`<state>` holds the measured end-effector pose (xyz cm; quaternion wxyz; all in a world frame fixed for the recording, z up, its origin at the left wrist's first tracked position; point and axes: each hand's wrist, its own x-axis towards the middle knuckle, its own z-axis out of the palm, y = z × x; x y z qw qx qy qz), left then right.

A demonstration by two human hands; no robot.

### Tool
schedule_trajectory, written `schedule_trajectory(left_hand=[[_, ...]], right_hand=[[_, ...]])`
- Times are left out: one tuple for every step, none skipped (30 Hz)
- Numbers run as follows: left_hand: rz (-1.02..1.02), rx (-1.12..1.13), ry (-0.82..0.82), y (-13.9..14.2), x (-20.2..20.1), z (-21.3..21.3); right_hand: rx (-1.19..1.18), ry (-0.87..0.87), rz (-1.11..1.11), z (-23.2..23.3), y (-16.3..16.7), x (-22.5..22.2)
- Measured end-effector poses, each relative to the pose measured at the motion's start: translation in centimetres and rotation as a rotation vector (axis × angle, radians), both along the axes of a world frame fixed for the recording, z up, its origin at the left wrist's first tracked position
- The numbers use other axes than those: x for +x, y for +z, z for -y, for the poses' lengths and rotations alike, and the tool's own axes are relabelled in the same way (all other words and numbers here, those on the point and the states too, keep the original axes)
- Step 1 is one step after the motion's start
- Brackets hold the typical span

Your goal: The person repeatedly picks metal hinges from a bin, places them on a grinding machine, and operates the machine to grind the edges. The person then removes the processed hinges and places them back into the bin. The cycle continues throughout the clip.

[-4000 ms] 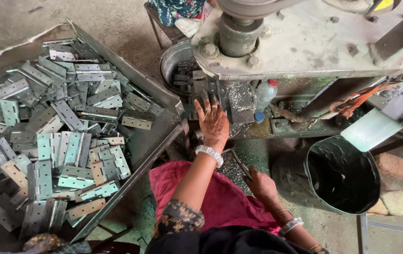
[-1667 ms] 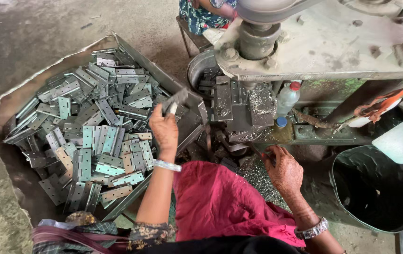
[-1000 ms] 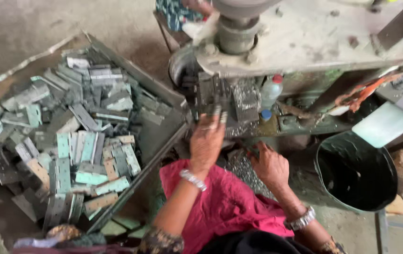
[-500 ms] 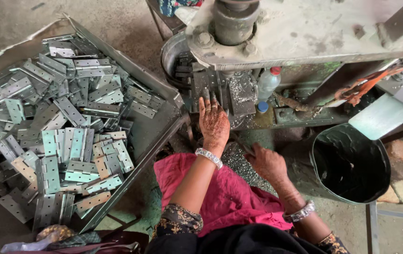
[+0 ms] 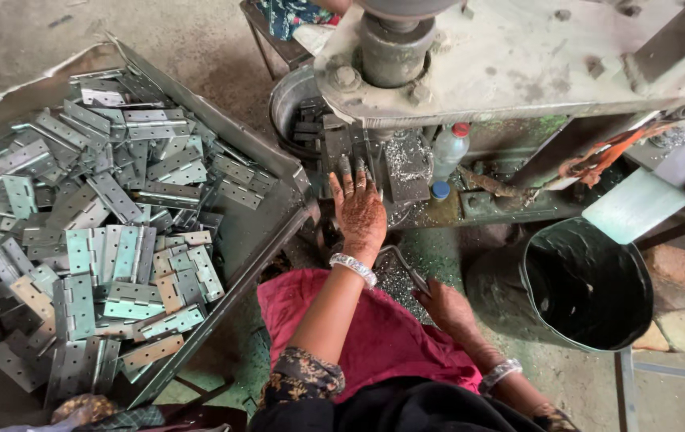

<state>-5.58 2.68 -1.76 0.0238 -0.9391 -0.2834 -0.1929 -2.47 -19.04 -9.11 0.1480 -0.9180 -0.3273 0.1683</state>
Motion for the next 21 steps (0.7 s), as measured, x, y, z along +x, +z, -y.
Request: schedule_trajectory(left_hand=[[-0.006,-0.02,-0.007,-0.1,-0.3,0.3],[-0.006,-0.025,-0.002,0.0,-0.2,0.0],[-0.025,-0.036,-0.004,0.0,-0.6,-0.2],[-0.05,-0.038,0.001,0.1,-0.3,-0.2],[-0.063,-0.019,0.011,0.1,-0.2,-0.4],[-0.071,0.004,0.029,0.4,0.3,-0.9],[-0.079,0.032,0.049,0.7,0.8,-1.5],[-0.094,0.054,0.066,0.8,1.0,-1.5],[-0.106,0.085,0.082,1.0,1.4,-1.9],[-0.044,0.09,0.079,1.0,1.4,-1.8],[0.018,0.094,0.077,1.1,1.5,-1.9],[0.072,0.088,0.076,1.2,1.4,-1.9],[0.002,0.015,0.065,1.2,1.2,-1.7],[-0.071,-0.042,0.063,1.4,1.1,-1.9],[-0.158,-0.114,0.047,1.4,0.8,-1.8],[-0.177,-0.145,0.043,1.6,1.0,-2.0],[-0.186,-0.157,0.051,1.7,1.0,-2.2],[-0.199,-0.179,0.063,1.9,1.3,-2.4],[-0.161,-0.16,0.078,2.1,1.6,-2.8],[-0.126,-0.139,0.088,2.1,1.9,-3.0],[-0.08,-0.108,0.096,2.2,2.4,-3.3]], right_hand=[[0.058,-0.009,-0.049,0.1,0.0,-0.2],[0.04,0.019,-0.026,0.1,0.0,0.0],[0.017,0.039,-0.022,0.1,0.0,-0.1],[-0.027,0.043,-0.016,0.1,0.0,0.0],[-0.05,0.05,0.01,0.0,0.1,0.1],[-0.068,0.064,0.041,0.1,0.1,0.1],[-0.099,0.078,0.059,0.0,0.3,0.1],[-0.125,0.067,0.049,0.0,0.4,0.0],[-0.141,0.053,0.043,0.0,0.4,0.0],[-0.152,0.038,0.047,0.0,0.4,-0.2],[-0.101,0.024,0.037,0.0,0.5,-0.3],[-0.059,0.01,0.019,-0.1,0.6,-0.3],[-0.017,0.004,0.01,0.0,0.6,-0.5],[-0.01,0.029,-0.003,-0.2,0.7,-0.3],[-0.016,0.039,-0.03,-0.2,0.7,-0.4],[-0.024,0.04,-0.044,-0.3,0.7,-0.1],[-0.046,0.054,0.001,-0.4,0.7,0.0],[-0.078,0.073,0.043,-0.5,0.7,0.2],[-0.122,0.088,0.071,-0.6,0.7,0.2],[-0.141,0.059,0.0,-0.6,0.9,0.2],[-0.149,0.027,-0.059,-0.5,0.5,0.2]])
